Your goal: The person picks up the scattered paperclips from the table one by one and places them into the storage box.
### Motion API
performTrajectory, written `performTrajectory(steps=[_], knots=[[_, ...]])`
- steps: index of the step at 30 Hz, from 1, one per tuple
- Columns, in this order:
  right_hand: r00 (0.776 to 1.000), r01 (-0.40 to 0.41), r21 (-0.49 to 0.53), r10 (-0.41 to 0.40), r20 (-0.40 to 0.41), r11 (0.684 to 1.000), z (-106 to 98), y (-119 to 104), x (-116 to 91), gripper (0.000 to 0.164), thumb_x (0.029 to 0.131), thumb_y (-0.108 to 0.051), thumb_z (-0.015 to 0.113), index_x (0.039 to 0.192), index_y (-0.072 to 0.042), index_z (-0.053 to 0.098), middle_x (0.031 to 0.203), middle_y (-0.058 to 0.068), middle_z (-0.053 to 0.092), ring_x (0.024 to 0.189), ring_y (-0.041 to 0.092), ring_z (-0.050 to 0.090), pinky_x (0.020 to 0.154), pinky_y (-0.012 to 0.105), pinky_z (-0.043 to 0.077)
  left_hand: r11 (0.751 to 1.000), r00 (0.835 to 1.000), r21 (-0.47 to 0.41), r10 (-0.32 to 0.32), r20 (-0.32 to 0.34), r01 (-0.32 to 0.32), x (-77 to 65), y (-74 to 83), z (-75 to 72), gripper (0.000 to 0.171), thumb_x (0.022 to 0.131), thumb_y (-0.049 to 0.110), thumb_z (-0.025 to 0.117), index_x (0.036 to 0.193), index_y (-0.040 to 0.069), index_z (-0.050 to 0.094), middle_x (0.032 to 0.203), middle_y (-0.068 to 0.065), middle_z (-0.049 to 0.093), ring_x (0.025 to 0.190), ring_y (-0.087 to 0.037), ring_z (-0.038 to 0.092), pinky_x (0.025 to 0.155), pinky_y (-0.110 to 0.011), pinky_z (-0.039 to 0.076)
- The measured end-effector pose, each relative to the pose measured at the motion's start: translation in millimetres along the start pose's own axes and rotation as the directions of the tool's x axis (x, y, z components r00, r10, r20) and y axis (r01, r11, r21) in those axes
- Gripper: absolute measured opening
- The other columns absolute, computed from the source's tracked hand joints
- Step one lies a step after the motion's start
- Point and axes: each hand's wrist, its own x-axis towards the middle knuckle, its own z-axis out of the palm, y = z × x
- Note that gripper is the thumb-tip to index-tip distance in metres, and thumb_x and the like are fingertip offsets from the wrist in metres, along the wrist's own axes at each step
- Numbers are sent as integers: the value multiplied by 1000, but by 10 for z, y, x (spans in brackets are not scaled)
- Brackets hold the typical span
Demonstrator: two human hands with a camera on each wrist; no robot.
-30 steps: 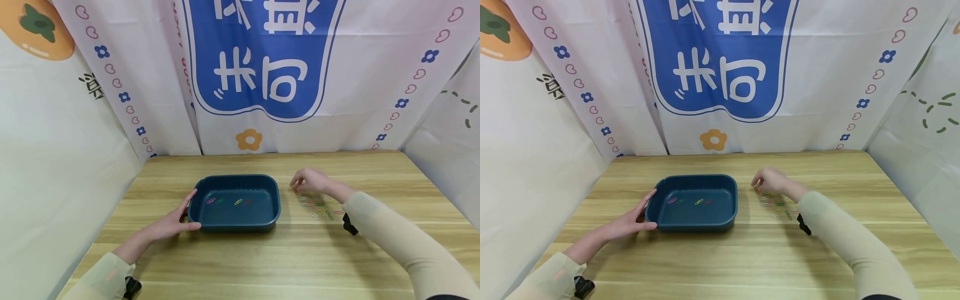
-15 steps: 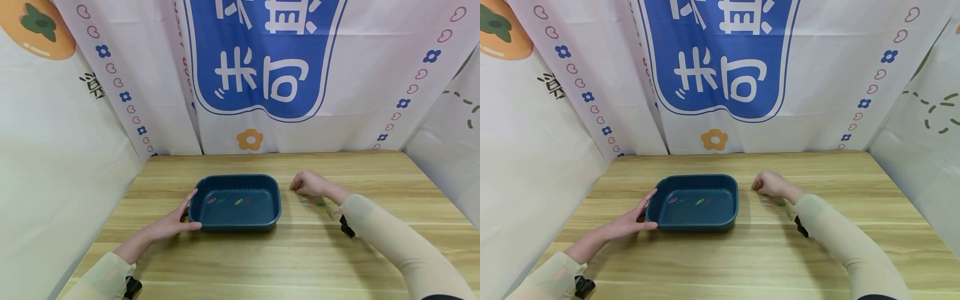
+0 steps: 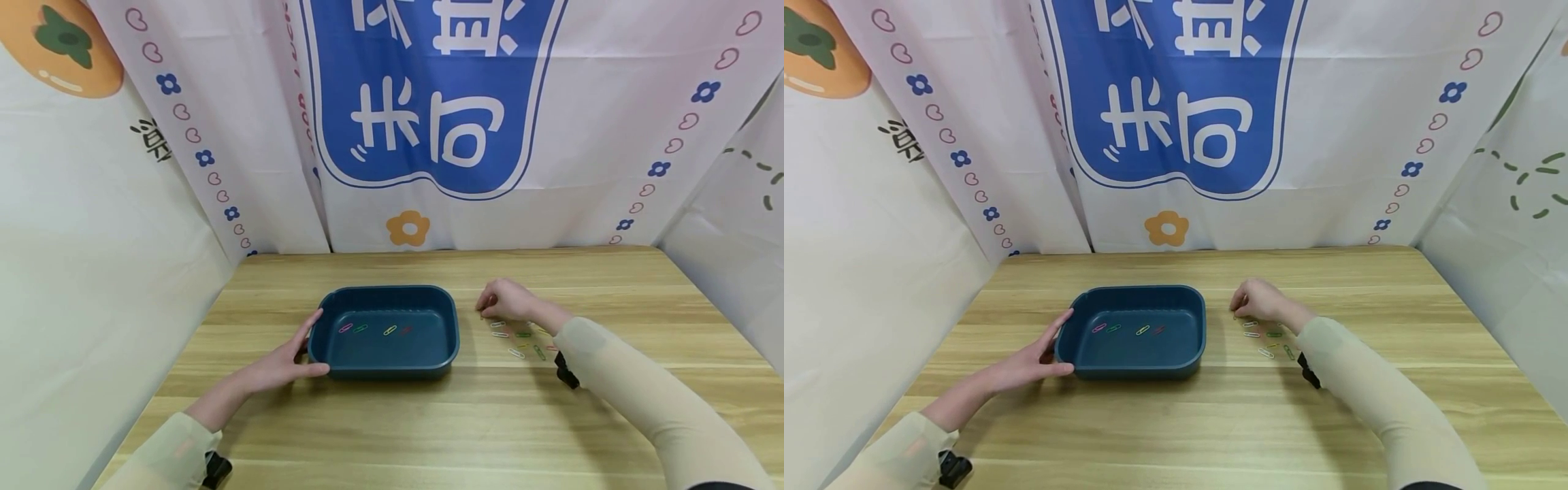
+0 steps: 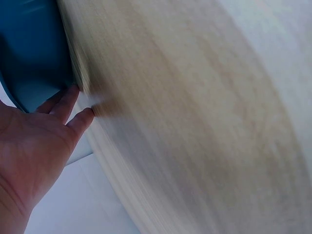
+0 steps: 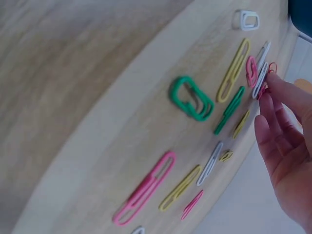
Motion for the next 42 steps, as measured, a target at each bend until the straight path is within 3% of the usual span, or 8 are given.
performTrajectory(steps=[10, 21, 33, 42], knots=[[999, 39, -4, -39, -12, 999, -33, 73, -15, 9, 84, -1, 72, 81, -8, 77, 84, 2, 70, 77, 13, 62, 71, 33, 51, 1000, 1000, -16, 4, -5, -4, 27, -29, 16, 95, 93, 34, 66, 155, 34, -7, 159, -22, 4, 138, -45, 25, 107, -65, 18], [1000, 11, -5, -11, 26, 1000, -77, 13, -16, 12, 86, 1, 70, 81, -8, 75, 80, -3, 69, 72, 11, 60, 67, 30, 50, 1000, 1000, -8, 18, 0, -18, 28, -36, 11, 95, 94, 33, 64, 155, 32, -8, 159, -23, 2, 138, -47, 25, 106, -66, 18], [998, 61, -8, -61, 6, 998, -462, -225, 56, 5, 86, 0, 70, 82, -2, 73, 76, 3, 69, 62, 16, 59, 56, 28, 48, 1000, 1000, -6, 14, -1, -14, 21, -43, 13, 95, 94, 34, 64, 155, 33, -8, 159, -24, 3, 137, -47, 25, 105, -67, 19], [998, 66, -44, -65, 16, 997, -695, -533, 130, 8, 87, -2, 70, 82, -6, 75, 76, 0, 68, 61, 16, 59, 55, 29, 49, 1000, 1000, -10, 10, 4, -10, 8, -8, 4, 94, 94, 33, 64, 155, 32, -8, 158, -25, 2, 138, -48, 22, 105, -67, 18]])
